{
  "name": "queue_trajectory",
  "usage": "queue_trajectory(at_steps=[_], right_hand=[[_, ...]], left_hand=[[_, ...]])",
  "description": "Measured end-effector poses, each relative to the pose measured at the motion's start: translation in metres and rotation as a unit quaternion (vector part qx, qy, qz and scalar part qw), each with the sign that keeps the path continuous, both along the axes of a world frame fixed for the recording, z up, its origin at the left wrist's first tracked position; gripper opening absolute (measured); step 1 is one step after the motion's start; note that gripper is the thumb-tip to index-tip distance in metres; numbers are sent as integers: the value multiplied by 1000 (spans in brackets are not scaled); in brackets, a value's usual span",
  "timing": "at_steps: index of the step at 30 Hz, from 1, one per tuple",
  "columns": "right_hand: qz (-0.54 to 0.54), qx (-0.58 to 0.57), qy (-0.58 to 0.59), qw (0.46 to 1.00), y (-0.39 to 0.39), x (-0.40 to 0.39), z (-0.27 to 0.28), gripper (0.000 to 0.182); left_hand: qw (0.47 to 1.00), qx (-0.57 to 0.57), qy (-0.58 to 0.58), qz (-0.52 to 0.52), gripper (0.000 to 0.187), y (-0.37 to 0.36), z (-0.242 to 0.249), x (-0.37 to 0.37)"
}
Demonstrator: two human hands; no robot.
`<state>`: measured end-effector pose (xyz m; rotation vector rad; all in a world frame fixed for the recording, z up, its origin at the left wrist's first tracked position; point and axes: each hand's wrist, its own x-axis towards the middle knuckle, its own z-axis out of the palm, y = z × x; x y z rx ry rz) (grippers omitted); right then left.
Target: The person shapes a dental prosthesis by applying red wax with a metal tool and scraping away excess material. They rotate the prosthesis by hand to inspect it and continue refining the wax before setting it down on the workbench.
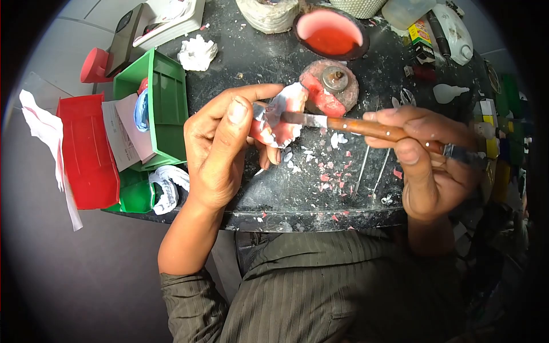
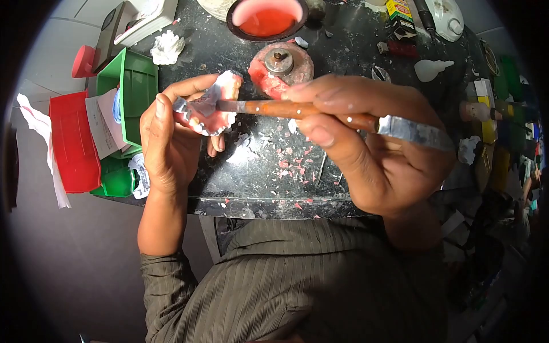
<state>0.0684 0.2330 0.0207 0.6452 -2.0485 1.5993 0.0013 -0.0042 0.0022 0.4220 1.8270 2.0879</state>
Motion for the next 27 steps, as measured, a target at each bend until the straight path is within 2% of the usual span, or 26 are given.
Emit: queue_trajectory(at_steps=[3,6,9,14,16,20,22,26,27], right_hand=[[-49,-26,-1,998,-4,0,-2,18],[10,-29,-5,1000,2,-1,-2,19],[-24,-38,-5,999,0,-1,1,19],[4,-44,19,999,3,-2,-4,19],[-38,-54,-1,998,1,-2,-2,19],[-35,-62,1,997,3,1,-4,20],[-41,-57,-23,997,2,0,0,20],[-25,-71,-13,997,8,-1,-4,21],[-1,-71,19,997,14,-8,-4,22]], left_hand=[[1000,1,1,-1,63,0,-1,0],[1000,5,3,4,64,2,1,0],[1000,9,0,5,64,1,0,-1],[1000,26,-8,3,64,0,-2,-1],[1000,26,-6,0,63,0,-2,-1],[1000,27,-13,7,63,1,-2,-1],[996,81,-37,11,50,1,-2,-1],[996,81,-32,6,50,1,-1,-1],[996,79,-35,8,51,1,-1,-1]])
